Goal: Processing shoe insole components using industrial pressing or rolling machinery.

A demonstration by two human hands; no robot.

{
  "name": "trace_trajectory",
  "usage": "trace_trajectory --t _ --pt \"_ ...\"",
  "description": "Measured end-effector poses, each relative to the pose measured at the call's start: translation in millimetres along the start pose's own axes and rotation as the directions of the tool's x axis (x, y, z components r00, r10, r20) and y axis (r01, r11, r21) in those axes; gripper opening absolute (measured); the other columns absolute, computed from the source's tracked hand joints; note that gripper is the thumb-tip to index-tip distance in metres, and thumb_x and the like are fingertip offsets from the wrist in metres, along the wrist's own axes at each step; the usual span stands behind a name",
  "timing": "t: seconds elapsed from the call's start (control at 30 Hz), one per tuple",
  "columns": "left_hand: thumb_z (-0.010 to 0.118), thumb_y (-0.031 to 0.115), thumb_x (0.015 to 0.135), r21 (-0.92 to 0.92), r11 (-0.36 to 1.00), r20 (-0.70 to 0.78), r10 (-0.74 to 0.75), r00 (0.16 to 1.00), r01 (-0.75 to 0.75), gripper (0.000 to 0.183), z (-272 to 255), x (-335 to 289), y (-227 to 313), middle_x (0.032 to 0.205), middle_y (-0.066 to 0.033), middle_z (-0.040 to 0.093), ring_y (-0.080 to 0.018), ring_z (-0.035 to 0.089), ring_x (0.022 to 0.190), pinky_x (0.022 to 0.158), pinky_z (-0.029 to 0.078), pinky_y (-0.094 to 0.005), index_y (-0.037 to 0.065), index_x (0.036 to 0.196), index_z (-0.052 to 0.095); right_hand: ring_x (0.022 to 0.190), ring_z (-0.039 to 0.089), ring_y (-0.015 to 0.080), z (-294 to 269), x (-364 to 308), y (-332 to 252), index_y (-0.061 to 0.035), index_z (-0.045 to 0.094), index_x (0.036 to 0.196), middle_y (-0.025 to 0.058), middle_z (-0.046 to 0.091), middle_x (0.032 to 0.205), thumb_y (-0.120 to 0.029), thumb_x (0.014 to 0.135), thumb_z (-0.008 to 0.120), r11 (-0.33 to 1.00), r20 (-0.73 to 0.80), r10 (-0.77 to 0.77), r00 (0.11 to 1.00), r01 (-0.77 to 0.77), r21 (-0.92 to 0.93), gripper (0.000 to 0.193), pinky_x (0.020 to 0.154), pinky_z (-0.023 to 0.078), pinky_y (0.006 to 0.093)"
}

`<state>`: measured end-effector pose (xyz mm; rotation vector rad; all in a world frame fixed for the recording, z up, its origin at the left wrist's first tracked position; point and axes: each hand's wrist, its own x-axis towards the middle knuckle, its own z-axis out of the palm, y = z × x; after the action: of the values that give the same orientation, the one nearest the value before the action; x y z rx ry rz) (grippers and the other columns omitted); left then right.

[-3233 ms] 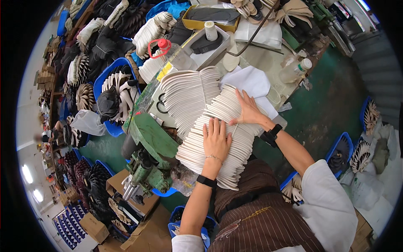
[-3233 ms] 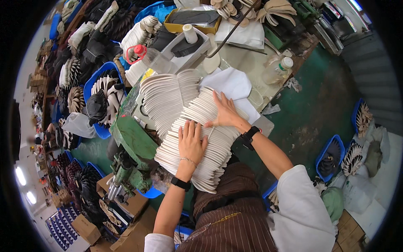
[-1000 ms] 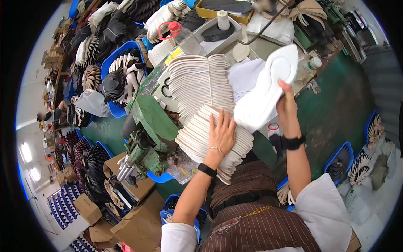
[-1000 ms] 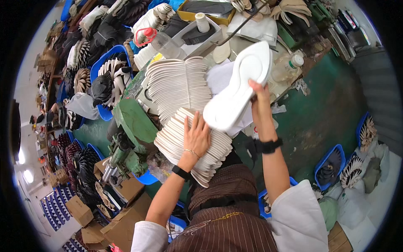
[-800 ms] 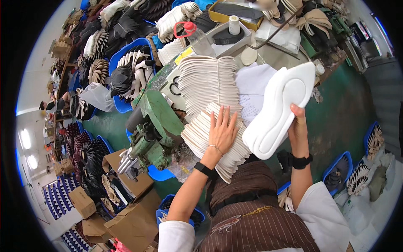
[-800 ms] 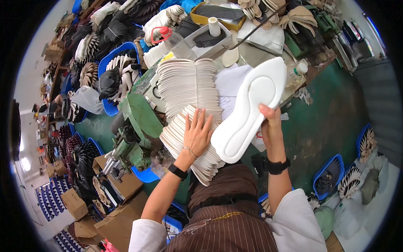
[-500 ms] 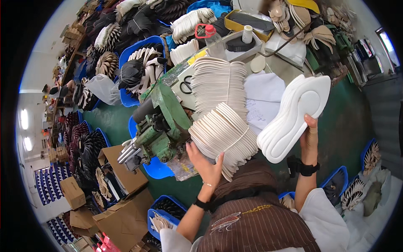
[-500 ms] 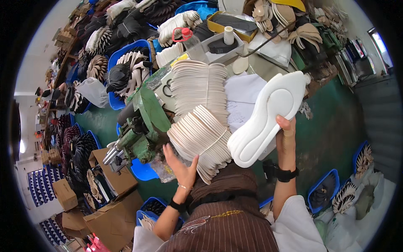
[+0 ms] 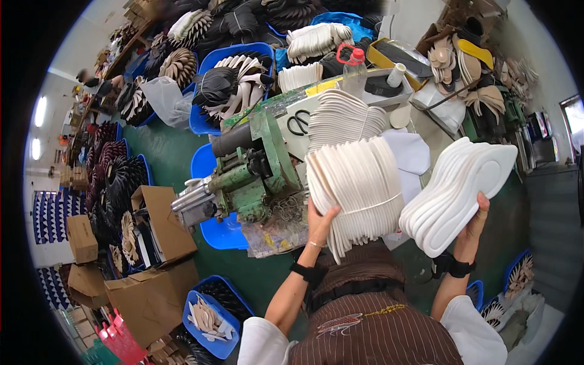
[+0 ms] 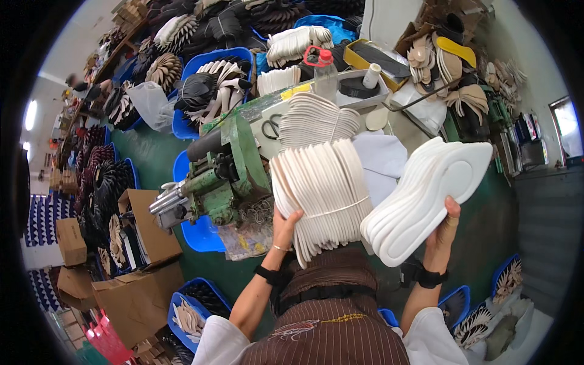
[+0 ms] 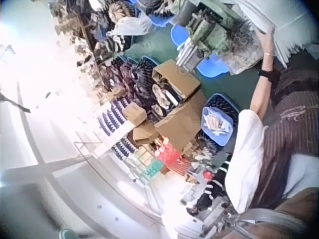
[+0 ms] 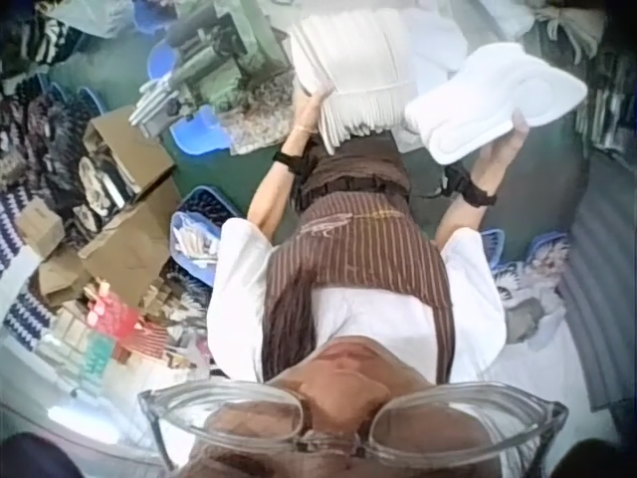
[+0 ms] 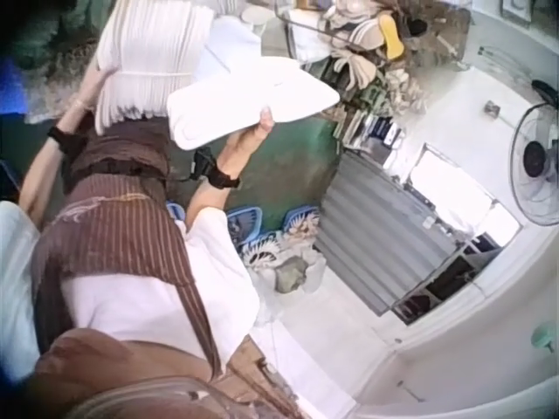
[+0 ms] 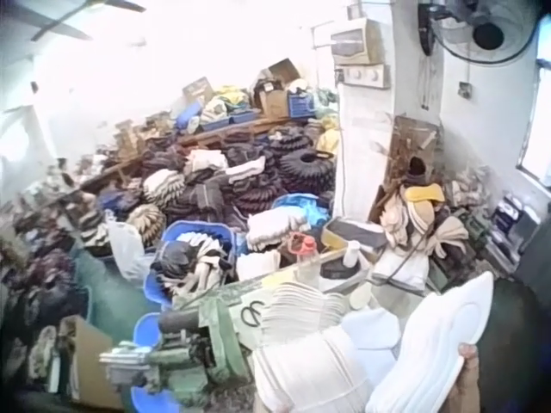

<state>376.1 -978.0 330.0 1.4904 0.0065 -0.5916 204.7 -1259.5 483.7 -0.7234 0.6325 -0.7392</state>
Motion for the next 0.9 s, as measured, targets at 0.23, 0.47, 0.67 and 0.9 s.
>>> trace_trajectory --t 0.23,0.47,0.67,0.9 --pt "0.073 0.027 0.073 0.55 0.835 -0.14 0.117 0.983 -0.021 0.086 10.2 50.6 38.5 0.113 -0.0259 0.058 -0.0403 0.059 0.1 0.087 0.047 -0.0419 -0.005 0.139 0.027 0.117 0.051 0.0299 4.9 -15.6 -3.8 0.0028 0.037 0.135 0.0183 0.049 0.131 -0.034 0.082 0.06 0.998 0.02 0.047 0.999 -0.046 -0.037 0.069 0.101 0.042 0.042" --pt "0.066 0.017 0.08 0.326 0.669 0.257 0.618 0.743 -0.668 0.057 11.8 -106.2 188.5 0.135 -0.0237 0.044 -0.038 0.047 0.122 0.098 0.042 -0.0406 -0.001 0.131 0.047 0.117 0.051 0.0278 94.5 -39.1 39.8 0.0052 0.036 0.135 0.018 0.05 0.128 -0.035 0.079 0.063 0.791 0.343 -0.18 0.922 0.343 -0.507 0.074 0.099 0.041 0.0404" --pt "0.082 0.041 0.064 0.344 0.623 0.044 0.737 0.675 -0.703 0.11 -60.9 -148.5 229.0 0.145 -0.0323 0.019 -0.0467 0.022 0.135 0.109 0.023 -0.051 -0.006 0.143 0.021 0.135 0.028 0.0296 251.4 -136.6 112.5 0.0036 0.013 0.146 0.0186 0.025 0.147 -0.051 0.06 0.083 0.43 0.635 -0.475 0.608 0.791 -0.435 0.123 0.11 0.024 0.043" --pt "0.092 0.047 0.046 0.164 0.691 -0.367 0.705 0.606 -0.705 0.149 -251.9 -152.2 209.5 0.148 -0.0181 0.015 -0.0301 0.028 0.135 0.11 0.025 -0.0462 0.008 0.144 -0.013 0.128 0.037 0.0399 322.2 -220.1 201.5 -0.0011 0.057 0.121 0.0284 0.027 0.142 -0.016 0.065 0.082 0.41 0.899 -0.196 0.392 0.865 -0.288 0.063 0.1 0.034 0.0464"
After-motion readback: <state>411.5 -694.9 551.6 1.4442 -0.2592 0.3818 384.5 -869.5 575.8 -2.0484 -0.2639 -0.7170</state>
